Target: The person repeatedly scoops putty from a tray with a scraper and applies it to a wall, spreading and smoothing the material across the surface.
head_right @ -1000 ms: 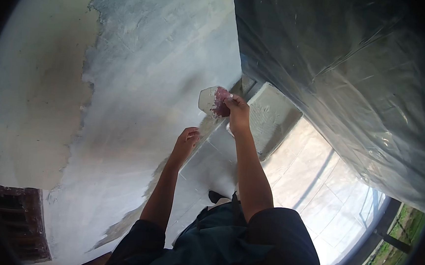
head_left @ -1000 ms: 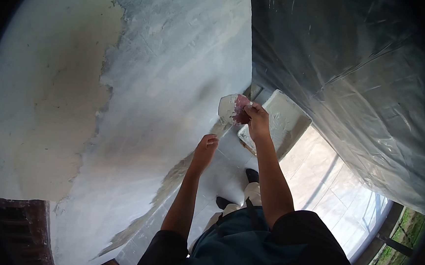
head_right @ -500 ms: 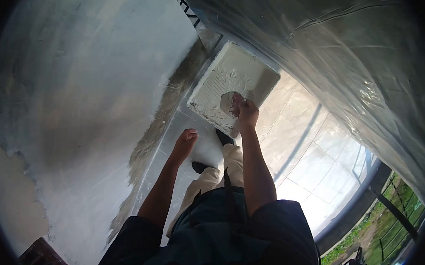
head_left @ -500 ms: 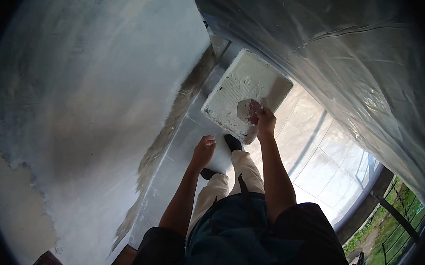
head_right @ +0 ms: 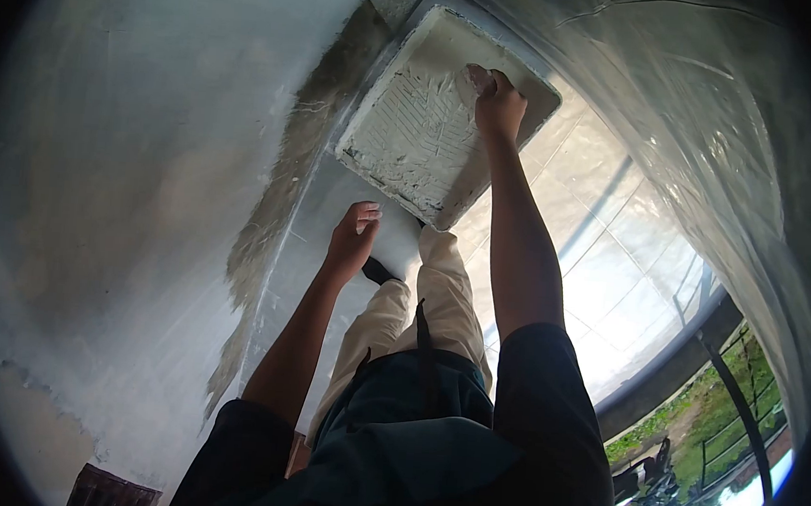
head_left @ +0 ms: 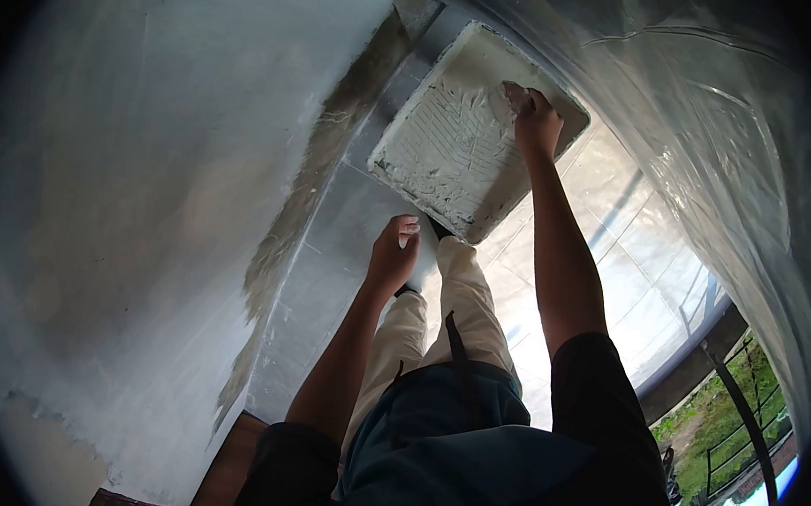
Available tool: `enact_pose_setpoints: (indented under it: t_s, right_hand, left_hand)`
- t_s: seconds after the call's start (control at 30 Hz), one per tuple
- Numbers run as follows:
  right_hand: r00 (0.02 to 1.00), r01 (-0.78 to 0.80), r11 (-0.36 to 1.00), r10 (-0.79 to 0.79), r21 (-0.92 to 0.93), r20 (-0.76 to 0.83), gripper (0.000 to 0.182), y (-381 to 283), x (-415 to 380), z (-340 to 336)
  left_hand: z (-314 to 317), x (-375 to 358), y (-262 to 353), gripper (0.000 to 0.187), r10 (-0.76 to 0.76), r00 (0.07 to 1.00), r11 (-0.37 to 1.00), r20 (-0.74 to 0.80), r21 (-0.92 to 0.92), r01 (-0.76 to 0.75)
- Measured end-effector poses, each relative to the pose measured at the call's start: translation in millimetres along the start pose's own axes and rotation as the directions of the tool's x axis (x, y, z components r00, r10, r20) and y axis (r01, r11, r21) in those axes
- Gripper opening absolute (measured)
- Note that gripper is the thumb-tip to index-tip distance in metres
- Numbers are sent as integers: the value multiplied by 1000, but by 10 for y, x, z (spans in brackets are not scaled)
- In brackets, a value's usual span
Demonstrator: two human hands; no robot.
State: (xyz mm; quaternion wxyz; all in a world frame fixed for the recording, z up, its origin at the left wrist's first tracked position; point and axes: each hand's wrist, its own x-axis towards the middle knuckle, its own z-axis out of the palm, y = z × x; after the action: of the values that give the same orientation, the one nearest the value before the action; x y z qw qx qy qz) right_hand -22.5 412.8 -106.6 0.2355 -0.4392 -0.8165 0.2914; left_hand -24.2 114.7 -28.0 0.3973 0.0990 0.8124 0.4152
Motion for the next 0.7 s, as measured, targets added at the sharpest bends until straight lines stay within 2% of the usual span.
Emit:
enact_pose_setpoints:
  t_s: [0.2, 0.27, 0.43, 0.5, 0.7]
  right_hand:
    - [999, 52, 998, -52, -19, 8, 22, 21, 53, 57]
    - [998, 52, 999, -52, -16, 22, 22, 11, 73, 46]
    - [994, 102, 994, -101, -47, 36, 23, 8, 132, 106]
    - [985, 124, 982, -105, -140, 136, 23, 17, 184, 120]
    - [967, 141, 983, -113, -114, 227, 24, 117, 228, 62]
  left_hand:
    - [-58, -69, -150, 27, 11, 1000, 1000, 4, 12, -11]
    - [-89, -89, -146, 27, -54, 999, 998, 3, 20, 54]
    - [-140, -97, -209, 26, -78, 997, 997, 5, 18, 78]
    - [-155, -119, -211, 26, -94, 996, 995, 9, 28, 94]
    - [-131, -216, -352, 27, -140, 990, 990, 28, 10, 140]
